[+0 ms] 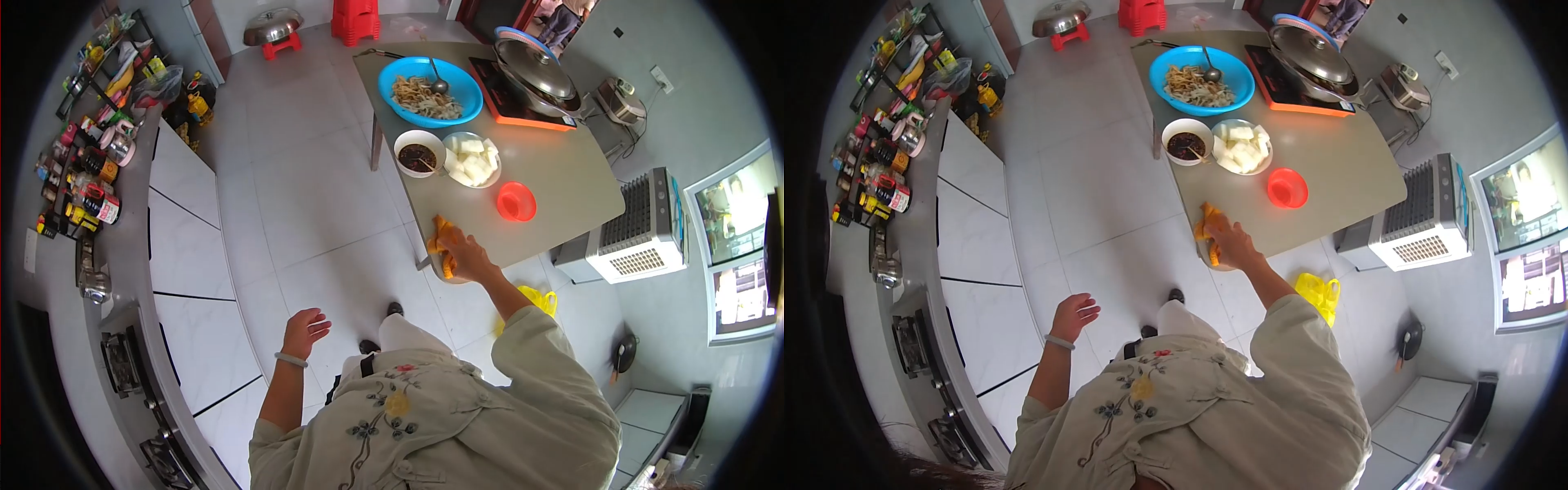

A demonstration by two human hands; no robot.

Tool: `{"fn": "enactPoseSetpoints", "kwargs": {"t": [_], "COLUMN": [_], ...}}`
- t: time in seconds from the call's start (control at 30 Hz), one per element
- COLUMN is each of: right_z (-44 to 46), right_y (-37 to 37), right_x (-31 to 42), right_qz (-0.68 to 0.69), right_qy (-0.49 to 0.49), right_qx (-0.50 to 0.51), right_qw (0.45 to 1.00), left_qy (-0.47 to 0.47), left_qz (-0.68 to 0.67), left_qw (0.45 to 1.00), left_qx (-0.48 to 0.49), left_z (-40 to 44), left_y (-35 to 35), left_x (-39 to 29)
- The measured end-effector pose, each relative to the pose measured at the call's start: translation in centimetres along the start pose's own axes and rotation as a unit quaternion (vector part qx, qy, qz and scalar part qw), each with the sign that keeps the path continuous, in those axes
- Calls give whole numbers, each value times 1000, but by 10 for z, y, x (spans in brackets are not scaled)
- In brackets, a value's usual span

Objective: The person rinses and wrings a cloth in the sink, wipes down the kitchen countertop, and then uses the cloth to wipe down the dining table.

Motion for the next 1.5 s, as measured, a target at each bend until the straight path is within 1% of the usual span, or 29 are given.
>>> {"fn": "enactPoseSetpoints", "kwargs": {"t": [0.03, 0.07, 0.17, 0.3, 0.33, 0.37, 0.4, 0.47, 0.53, 0.6, 0.63, 0.67, 0.7, 0.73, 0.77, 0.8, 0.83, 0.93, 1.07, 1.13, 1.17, 1.2, 1.27, 1.3, 1.37, 1.4, 1.43, 1.47, 1.5], "right_z": [-1, -4, -12, -16, -21, -28, -39, -66, -85, -95, -95, -96, -95, -92, -89, -87, -85, -75, -57, -45, -38, -29, 1, 14, 42, 59, 73, 90, 107], "right_y": [2, -3, -5, -14, -16, -15, -13, -10, -15, -29, -19, -11, -14, -18, -14, -15, -19, -21, -27, -29, -30, -27, -28, -26, -31, -33, -52, -71, -73], "right_x": [5, 4, 8, -12, -33, -51, -66, -99, -113, -114, -100, -81, -65, -52, -36, -25, -16, 3, 18, 26, 29, 36, 45, 49, 49, 52, 46, 44, 50], "right_qz": [1, 2, 40, 71, 199, 322, 324, 385, 403, 421, 304, 182, 163, 100, 98, 79, 98, 73, 54, 15, 18, 10, 67, 61, 139, 138, 304, 460, 492], "right_qy": [28, 24, 37, 20, 9, -3, -13, -89, -124, -159, -143, -126, -107, -102, -146, -167, -194, -245, -277, -292, -324, -331, -317, -318, -301, -301, -327, -338, -329], "right_qx": [-33, -36, -121, -141, -182, -222, -227, -263, -282, -298, -340, -376, -408, -421, -421, -431, -418, -407, -411, -419, -409, -417, -406, -411, -469, -477, -500, -506, -513], "right_qw": [999, 999, 991, 987, 963, 920, 918, 880, 862, 842, 878, 900, 892, 896, 890, 883, 882, 877, 867, 860, 853, 847, 854, 852, 819, 814, 742, 646, 621], "left_qy": [-1, -1, 6, 13, 17, 23, 24, 30, 45, 55, 61, 66, 78, 84, 86, 91, 100, 116, 135, 140, 134, 133, 129, 121, 120, 123, 118, 119, 119], "left_qz": [11, 15, 30, 64, 73, 83, 83, 91, 87, 93, 90, 98, 98, 97, 105, 110, 115, 124, 153, 159, 157, 165, 158, 160, 160, 162, 169, 169, 167], "left_qw": [1000, 1000, 999, 998, 997, 996, 996, 995, 995, 994, 994, 993, 992, 992, 990, 989, 987, 984, 977, 975, 975, 973, 974, 975, 976, 976, 975, 975, 975], "left_qx": [18, 19, 44, 23, 11, 13, 7, 5, -12, -4, 3, 3, 9, 16, 28, 39, 44, 62, 70, 72, 83, 95, 95, 95, 89, 78, 83, 86, 91], "left_z": [3, 7, 18, 33, 36, 38, 41, 50, 61, 71, 74, 78, 86, 96, 104, 109, 114, 132, 152, 165, 170, 175, 185, 188, 198, 204, 205, 208, 212], "left_y": [-9, -16, -33, -35, -31, -29, -25, -22, -18, -26, -29, -30, -33, -37, -38, -41, -42, -41, -27, -13, -6, 2, 22, 32, 52, 62, 66, 69, 69], "left_x": [-5, -11, -28, -53, -58, -63, -69, -79, -86, -93, -95, -96, -95, -99, -101, -103, -106, -122, -160, -184, -198, -212, -243, -259, -286, -302, -319, -333, -346]}}
Point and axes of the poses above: each hand's wrist, its own z-axis towards the middle knuckle, its own y-axis out of the back of the hand, x = y × z, the point moved 9 cm from there along z, towards the middle knuckle, and after that the axes turned 14 degrees about y, right-handed, at the moved point
